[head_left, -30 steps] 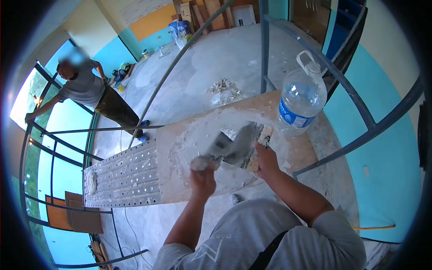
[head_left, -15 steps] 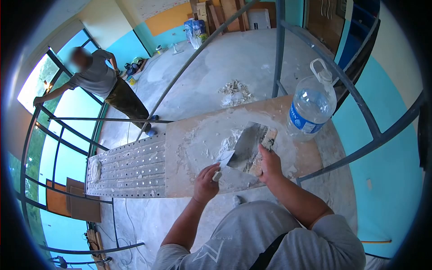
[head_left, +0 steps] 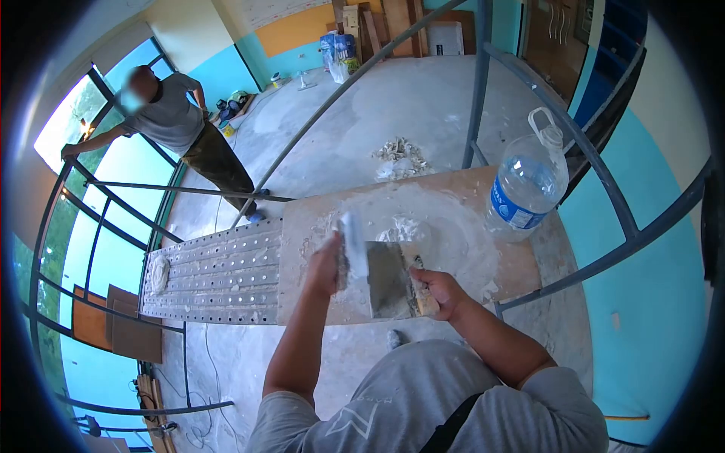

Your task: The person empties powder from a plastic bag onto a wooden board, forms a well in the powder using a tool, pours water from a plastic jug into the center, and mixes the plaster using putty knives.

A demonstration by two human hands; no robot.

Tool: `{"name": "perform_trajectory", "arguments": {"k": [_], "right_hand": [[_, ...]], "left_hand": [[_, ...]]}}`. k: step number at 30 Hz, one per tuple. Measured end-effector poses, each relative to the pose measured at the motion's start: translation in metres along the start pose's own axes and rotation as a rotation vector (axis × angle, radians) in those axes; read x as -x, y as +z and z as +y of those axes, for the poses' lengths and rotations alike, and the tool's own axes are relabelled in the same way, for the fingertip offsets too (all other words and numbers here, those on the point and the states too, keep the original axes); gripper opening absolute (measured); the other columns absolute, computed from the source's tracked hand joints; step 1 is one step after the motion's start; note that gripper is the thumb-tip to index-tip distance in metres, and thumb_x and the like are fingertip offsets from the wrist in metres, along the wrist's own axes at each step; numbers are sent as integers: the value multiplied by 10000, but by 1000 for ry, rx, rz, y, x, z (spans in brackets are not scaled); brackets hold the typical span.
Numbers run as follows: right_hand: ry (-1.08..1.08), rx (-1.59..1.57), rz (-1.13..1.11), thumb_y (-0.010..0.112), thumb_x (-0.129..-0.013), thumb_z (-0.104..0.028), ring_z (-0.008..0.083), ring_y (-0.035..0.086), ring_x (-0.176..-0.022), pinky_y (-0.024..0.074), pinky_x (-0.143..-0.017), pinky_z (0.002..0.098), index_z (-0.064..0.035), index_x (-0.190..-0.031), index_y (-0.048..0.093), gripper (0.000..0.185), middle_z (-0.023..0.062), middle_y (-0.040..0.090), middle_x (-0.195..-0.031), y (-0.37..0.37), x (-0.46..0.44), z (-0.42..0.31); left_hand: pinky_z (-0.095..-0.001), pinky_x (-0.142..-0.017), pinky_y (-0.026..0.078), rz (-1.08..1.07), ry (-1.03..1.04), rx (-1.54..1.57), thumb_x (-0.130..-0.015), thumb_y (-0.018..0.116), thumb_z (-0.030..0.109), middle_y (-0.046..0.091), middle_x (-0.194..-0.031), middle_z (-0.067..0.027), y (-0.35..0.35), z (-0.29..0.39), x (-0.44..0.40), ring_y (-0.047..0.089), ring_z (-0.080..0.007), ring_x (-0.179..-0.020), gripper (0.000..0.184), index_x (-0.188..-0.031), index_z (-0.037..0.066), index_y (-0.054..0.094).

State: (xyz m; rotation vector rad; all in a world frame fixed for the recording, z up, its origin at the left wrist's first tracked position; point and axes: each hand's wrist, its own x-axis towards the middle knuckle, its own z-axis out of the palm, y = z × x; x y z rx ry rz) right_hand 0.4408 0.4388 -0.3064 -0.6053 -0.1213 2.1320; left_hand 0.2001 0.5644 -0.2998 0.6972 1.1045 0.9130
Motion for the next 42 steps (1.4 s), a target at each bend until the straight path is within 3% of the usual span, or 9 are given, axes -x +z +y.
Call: {"name": "perform_trajectory", "arguments": {"k": [14, 17, 20, 21, 24, 28, 33, 37, 42], "right_hand": [[-119, 12, 99, 542, -982, -246, 231, 676, -911, 568, -794, 401, 16, -1231, 531, 362, 112, 645, -1064, -2, 11, 5], [-164, 31, 149, 566, -969, -263, 223, 674, -909, 565, -776, 395, -9, -1212, 540, 352, 95, 640, -1026, -3, 15, -8], [-341, 233, 307, 592, -953, -287, 214, 663, -860, 558, -763, 404, -39, -1184, 546, 343, 76, 621, -987, -7, 10, -26], [-433, 299, 392, 597, -950, -302, 185, 628, -840, 544, -756, 403, -52, -1166, 545, 335, 60, 599, -962, 1, 7, -29], [-654, 337, 554, 569, -971, -303, 207, 627, -935, 539, -797, 404, -68, -1253, 517, 370, 74, 609, -1065, -7, -12, -28], [-805, 474, 588, 577, -969, -308, 181, 586, -920, 510, -805, 368, -53, -1255, 505, 390, 71, 592, -1071, -10, -22, -24], [-719, 953, 615, 568, -974, -298, 142, 551, -815, 469, -774, 330, 8, -1135, 554, 346, 53, 615, -901, 10, -1, -5], [-501, 935, 381, 562, -976, -295, 139, 543, -796, 456, -746, 319, 5, -1124, 562, 335, 54, 602, -867, -7, 13, 21], [-547, 727, 666, 594, -956, -301, 155, 549, -812, 471, -739, 327, -24, -1163, 563, 347, 56, 605, -884, -26, 36, -5]], "left_hand": [[-316, -727, 458, -81, -51, -491, -962, 557, 407, 608, -883, -62, -16, -23, 45, 526, -131, -793, 421, -1024, -3, 627], [-352, -783, 474, -120, -32, -619, -945, 582, 406, 644, -942, -121, -57, -39, 39, 598, -207, -855, 466, -1118, -27, 596], [-398, -849, 477, 112, 240, -1229, -918, 619, 396, 662, -1030, -203, -40, -13, 78, 641, -316, -962, 520, -1208, -30, 546], [-444, -889, 468, 118, 216, -1103, -888, 642, 325, 644, -1092, -264, -26, 3, 95, 606, -415, -1064, 528, -1253, -31, 505], [-453, -879, 476, 217, 471, -1151, -868, 625, 161, 655, -1099, -230, -6, 8, 122, 606, -419, -1041, 395, -1214, -17, 553], [-396, -863, 469, -54, 1210, -1287, -773, 596, -43, 693, -1096, -102, 12, -16, 131, 637, -277, -969, 343, -1079, 85, 684], [-394, -860, 457, -83, 1203, -1286, -751, 593, -50, 698, -1088, -77, 25, -37, 110, 632, -256, -952, 371, -1078, 97, 689], [-399, -840, 458, -23, 1204, -1298, -766, 592, -47, 702, -1037, -78, 35, -9, 78, 636, -277, -927, 344, -1065, 91, 691], [-421, -852, 462, 36, 1205, -1308, -776, 562, -40, 700, -1011, -121, 68, 28, 64, 642, -315, -916, 336, -1064, 76, 691]]}}
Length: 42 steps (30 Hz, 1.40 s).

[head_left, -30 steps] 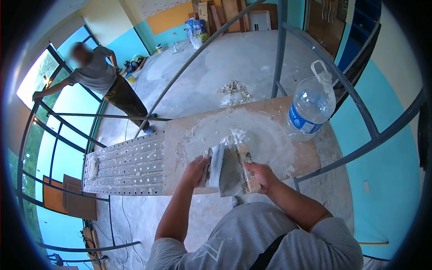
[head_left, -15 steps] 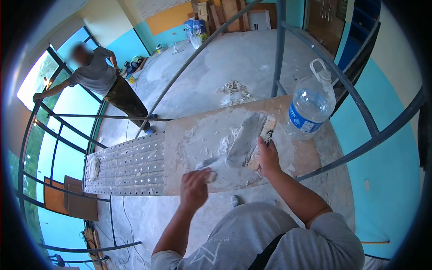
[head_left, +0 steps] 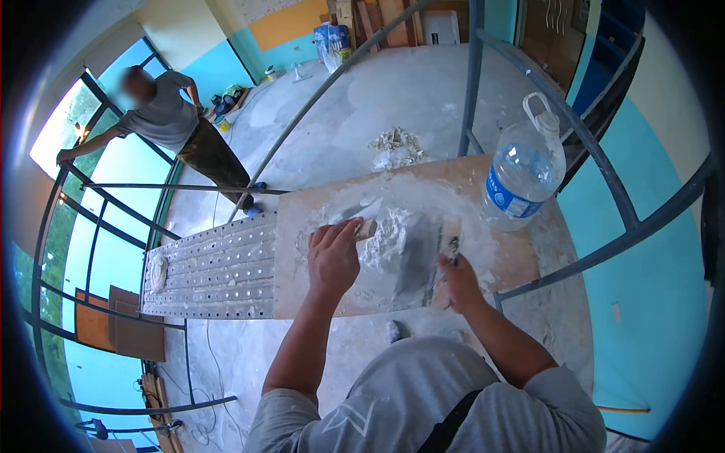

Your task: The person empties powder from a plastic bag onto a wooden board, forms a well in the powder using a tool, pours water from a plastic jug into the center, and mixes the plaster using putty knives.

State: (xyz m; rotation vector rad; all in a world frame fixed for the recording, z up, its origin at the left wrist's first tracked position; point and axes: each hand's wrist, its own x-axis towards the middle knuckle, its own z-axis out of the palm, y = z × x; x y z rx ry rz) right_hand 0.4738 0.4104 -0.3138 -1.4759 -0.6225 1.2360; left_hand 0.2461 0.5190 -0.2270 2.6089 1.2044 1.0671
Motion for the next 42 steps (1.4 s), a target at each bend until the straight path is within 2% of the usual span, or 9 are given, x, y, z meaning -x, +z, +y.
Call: {"name": "perform_trajectory", "arguments": {"k": [3, 7, 10, 15, 21, 27, 31, 37, 42], "right_hand": [[75, -202, 132, 614, -941, -306, 167, 566, -828, 487, -735, 335, -47, -1185, 559, 360, 58, 608, -922, -22, -3, 5], [121, -357, 143, 620, -932, -307, 200, 601, -783, 510, -673, 360, -79, -1177, 557, 341, 62, 594, -985, -39, -2, 13], [257, -475, 62, 626, -924, -300, 212, 618, -780, 522, -659, 383, -78, -1172, 559, 339, 64, 601, -973, -51, -18, 38], [320, -604, -83, 636, -913, -297, 215, 647, -837, 550, -708, 410, -58, -1166, 556, 357, 67, 614, -966, -51, -15, 39], [249, -568, -21, 624, -920, -284, 222, 659, -872, 563, -746, 416, -50, -1180, 539, 360, 71, 621, -996, -70, -12, 24], [243, -553, 43, 626, -920, -269, 217, 658, -860, 561, -729, 402, -49, -1181, 541, 352, 66, 620, -994, -80, -16, 34], [282, -539, -20, 622, -921, -262, 217, 658, -844, 557, -717, 399, -45, -1180, 546, 346, 68, 622, -1004, -67, -21, 40], [258, -420, 37, 624, -920, -271, 225, 656, -870, 558, -714, 408, -51, -1192, 543, 358, 74, 616, -1018, -69, -15, 22], [245, -454, 95, 630, -916, -285, 224, 653, -884, 555, -724, 411, -67, -1198, 543, 367, 73, 612, -1027, -69, -6, 16]], "left_hand": [[-460, -816, 489, -465, -191, -5, -799, 571, 43, 687, -959, -170, 22, -14, 2, 630, -386, -890, 325, -1107, 61, 672], [-464, -776, 499, -140, -193, -10, -830, 592, 106, 669, -910, -222, 27, -19, 0, 632, -407, -844, 325, -1147, 49, 635], [-446, -761, 490, -133, -614, 148, -850, 612, 149, 652, -919, -252, 19, -23, -7, 640, -397, -847, 308, -1132, 26, 626], [-305, -627, 455, -9, -1017, 717, -913, 618, 185, 599, -803, -29, 29, -79, 27, 539, -119, -707, 198, -982, 0, 606], [-326, -626, 474, 124, -1211, 974, -897, 627, 154, 609, -814, -57, 14, -120, 117, 577, -142, -699, 185, -979, -9, 604], [-398, -686, 499, 35, -1333, 562, -875, 625, 226, 639, -853, -128, 38, -139, 153, 617, -261, -736, 312, -1014, -53, 604], [-440, -796, 490, -170, -1033, 159, -856, 606, 337, 650, -924, -263, 98, -114, 105, 628, -400, -887, 443, -1031, -70, 606], [-411, -632, 519, -23, -1126, 504, -870, 623, 271, 660, -838, -143, 36, -195, 80, 642, -243, -719, 329, -989, -35, 637], [-417, -636, 526, -176, -1201, 443, -855, 640, 292, 661, -865, -157, 73, -252, 64, 649, -267, -742, 359, -1018, -28, 641]]}}
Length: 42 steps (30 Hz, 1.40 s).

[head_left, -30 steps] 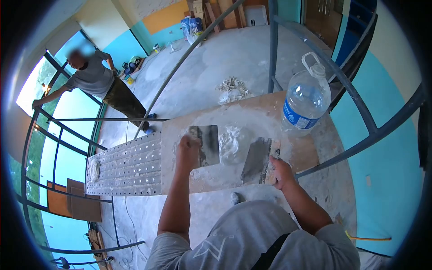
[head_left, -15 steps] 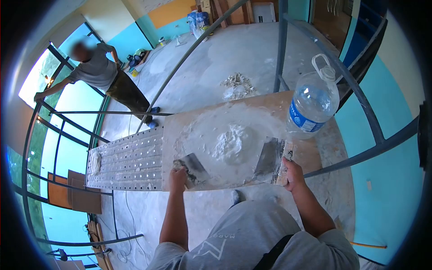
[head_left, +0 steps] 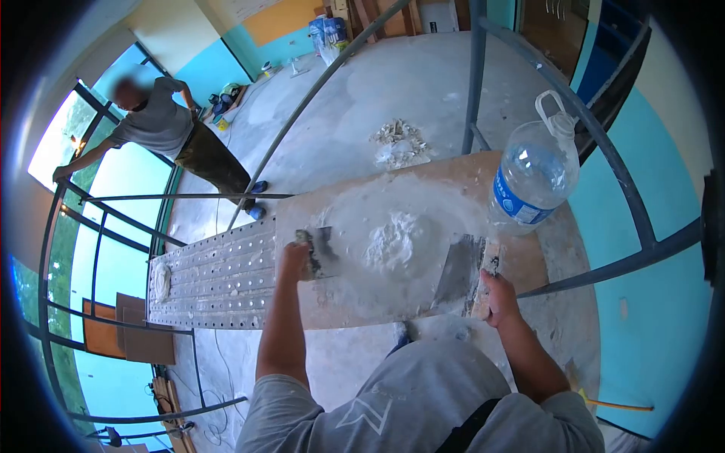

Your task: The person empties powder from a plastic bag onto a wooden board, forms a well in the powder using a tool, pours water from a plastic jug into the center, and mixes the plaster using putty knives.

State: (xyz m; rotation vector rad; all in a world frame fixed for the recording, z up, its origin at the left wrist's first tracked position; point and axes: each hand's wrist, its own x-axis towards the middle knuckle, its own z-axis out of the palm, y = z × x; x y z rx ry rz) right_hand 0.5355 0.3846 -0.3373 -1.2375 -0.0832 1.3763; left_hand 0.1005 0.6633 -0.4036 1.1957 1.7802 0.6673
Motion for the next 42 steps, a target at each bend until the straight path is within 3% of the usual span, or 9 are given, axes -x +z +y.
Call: {"name": "perform_trajectory", "arguments": {"k": [3, 6, 14, 18, 30, 33, 36, 39, 42], "right_hand": [[-13, 1, -8, 632, -913, -291, 220, 651, -882, 553, -725, 408, -70, -1201, 539, 375, 72, 612, -1021, -1, -4, 10], [-31, 15, -17, 629, -913, -290, 218, 647, -886, 549, -726, 409, -68, -1204, 538, 377, 72, 612, -1020, -1, -10, 8], [-110, -53, 22, 623, -912, -278, 215, 638, -915, 541, -749, 410, -48, -1216, 544, 390, 77, 611, -1020, -10, -9, 9], [-21, 4, 58, 622, -913, -271, 212, 637, -918, 535, -766, 400, -42, -1212, 542, 385, 73, 609, -1025, 0, -9, 11], [-72, -44, 58, 630, -913, -262, 212, 638, -907, 538, -755, 410, -59, -1222, 532, 383, 72, 608, -1028, -14, -19, 6], [-27, -30, 42, 632, -914, -262, 209, 634, -913, 537, -754, 413, -60, -1221, 534, 380, 68, 607, -1029, -16, -19, 10], [8, -14, 14, 631, -915, -262, 200, 626, -910, 528, -768, 403, -59, -1226, 536, 383, 60, 604, -1020, -9, -17, 11], [-33, 27, 17, 620, -919, -264, 191, 617, -910, 515, -791, 387, -51, -1229, 541, 384, 54, 601, -1013, -4, -13, 2], [-52, 63, 57, 612, -925, -263, 203, 614, -924, 515, -790, 398, -46, -1234, 535, 386, 65, 597, -1031, -21, -10, 11]], "left_hand": [[-393, -703, 514, -51, 374, -557, -862, 659, 307, 673, -890, -156, 73, 14, -4, 632, -239, -763, 342, -1001, -5, 643], [-389, -726, 509, -82, 372, -450, -862, 656, 307, 682, -923, -166, 72, 60, 44, 627, -233, -779, 345, -1009, -4, 638], [-449, -661, 514, -21, 41, -126, -851, 657, 307, 678, -876, -213, -9, 0, -68, 657, -307, -748, 363, -972, -35, 644], [-380, -680, 501, -192, 420, -574, -860, 646, 266, 660, -859, -158, 64, 86, 43, 643, -255, -785, 303, -968, -17, 632], [-317, -532, 473, -205, -184, 492, -852, 677, 162, 633, -897, -102, 51, -28, 158, 597, -163, -709, 275, -1052, 2, 577], [-319, -534, 486, -119, -186, 165, -855, 680, 181, 628, -874, -100, 92, 16, 156, 603, -164, -711, 298, -1064, 5, 562], [-335, -541, 490, -85, 167, 5, -854, 678, 201, 627, -843, -108, 110, 62, 153, 602, -177, -711, 305, -1052, -8, 576], [-316, -672, 484, -272, 141, 387, -886, 661, 220, 643, -882, -76, 81, 50, 119, 583, -156, -778, 263, -1042, 15, 612], [-356, -625, 484, -34, 165, -193, -904, 639, 250, 645, -815, -85, 49, 82, 82, 584, -175, -711, 236, -975, 26, 642]]}}
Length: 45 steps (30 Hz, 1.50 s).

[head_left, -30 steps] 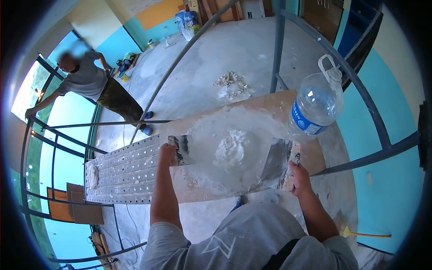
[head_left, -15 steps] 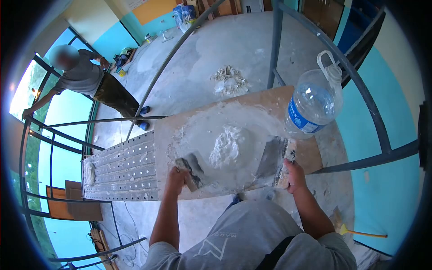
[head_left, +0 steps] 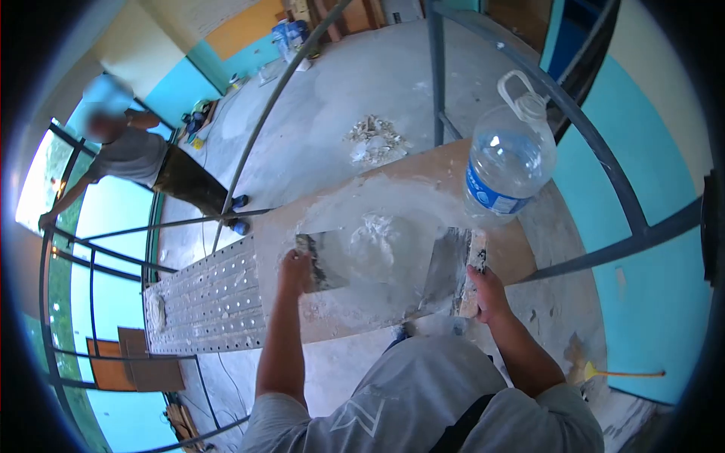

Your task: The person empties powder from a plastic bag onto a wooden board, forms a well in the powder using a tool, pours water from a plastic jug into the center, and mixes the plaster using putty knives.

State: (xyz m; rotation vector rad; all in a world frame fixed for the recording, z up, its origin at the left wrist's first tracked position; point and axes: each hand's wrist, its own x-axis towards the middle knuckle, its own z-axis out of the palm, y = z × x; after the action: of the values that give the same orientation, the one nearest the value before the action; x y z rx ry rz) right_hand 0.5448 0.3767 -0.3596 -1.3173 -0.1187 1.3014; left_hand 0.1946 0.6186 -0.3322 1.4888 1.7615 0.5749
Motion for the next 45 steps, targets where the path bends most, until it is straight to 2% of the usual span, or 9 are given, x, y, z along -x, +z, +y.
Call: {"name": "perform_trajectory", "arguments": {"k": [1, 4, 12, 18, 23, 30, 36, 39, 45], "right_hand": [[13, 7, 27, 610, -927, -262, 207, 613, -932, 515, -792, 401, -44, -1237, 532, 388, 68, 595, -1037, -5, 2, 0], [-5, -29, 109, 607, -926, -258, 205, 611, -903, 522, -764, 399, -47, -1235, 537, 381, 70, 593, -1016, -13, 15, 2], [-67, -202, 315, 561, -960, -211, 237, 630, -972, 537, -807, 411, -37, -1291, 474, 384, 96, 604, -1073, -11, 75, 12], [-141, -300, 422, 570, -948, -252, 246, 650, -957, 546, -784, 423, -29, -1275, 481, 405, 105, 610, -1086, 3, 103, 33], [-137, -320, 422, 562, -956, -218, 247, 644, -973, 535, -828, 418, -27, -1306, 458, 412, 111, 608, -1110, 0, 99, 54], [-131, -316, 337, 555, -967, -196, 232, 635, -979, 528, -843, 404, -37, -1292, 470, 372, 94, 611, -1104, 5, 85, 53], [-102, -239, 200, 557, -969, -195, 210, 626, -975, 520, -840, 389, -33, -1263, 493, 342, 79, 612, -1090, 14, 60, 44], [-151, -60, 157, 561, -972, -217, 205, 622, -945, 507, -837, 386, -15, -1217, 522, 320, 89, 622, -1065, 14, 35, 42], [-280, 678, 103, 592, -942, -271, 265, 643, -936, 486, -819, 406, 10, -1128, 569, 338, 147, 667, -990, 23, 9, 23]], "left_hand": [[-367, -612, 472, -27, -131, 143, -900, 644, 245, 626, -783, -69, 1, -16, -32, 568, -174, -687, 227, -920, 19, 643], [-357, -594, 451, -159, -85, 164, -899, 647, 233, 597, -740, -45, 8, -10, -92, 547, -164, -674, 224, -871, 11, 635], [-379, -680, 463, -558, 500, -521, -849, 688, 355, 634, -798, -53, 125, 108, -194, 577, -193, -742, 354, -1036, 55, 672], [-378, -988, 451, -1041, 1145, -1083, -758, 713, 461, 639, -1236, -141, 219, 204, -133, 589, -316, -1160, 579, -1228, 129, 652], [-374, -931, 476, -1439, 1171, -1327, -720, 765, 383, 673, -1180, -103, 223, 218, -41, 625, -286, -1089, 563, -1219, 143, 662], [-398, -858, 498, -1312, 1122, -1251, -699, 778, 288, 703, -1045, -110, 124, 191, -36, 643, -314, -991, 450, -1112, 124, 708], [-435, -845, 497, -872, 1195, -825, -781, 713, 184, 706, -952, -113, 13, 149, -23, 647, -311, -938, 286, -1054, 96, 716], [-397, -818, 506, -629, 1039, -569, -819, 685, 118, 704, -949, -103, -16, 130, 10, 657, -287, -889, 230, -1045, 86, 717], [-297, -684, 497, -115, 352, -20, -844, 716, 116, 663, -811, -61, -34, 64, 65, 623, -144, -764, 197, -1013, 24, 673]]}}
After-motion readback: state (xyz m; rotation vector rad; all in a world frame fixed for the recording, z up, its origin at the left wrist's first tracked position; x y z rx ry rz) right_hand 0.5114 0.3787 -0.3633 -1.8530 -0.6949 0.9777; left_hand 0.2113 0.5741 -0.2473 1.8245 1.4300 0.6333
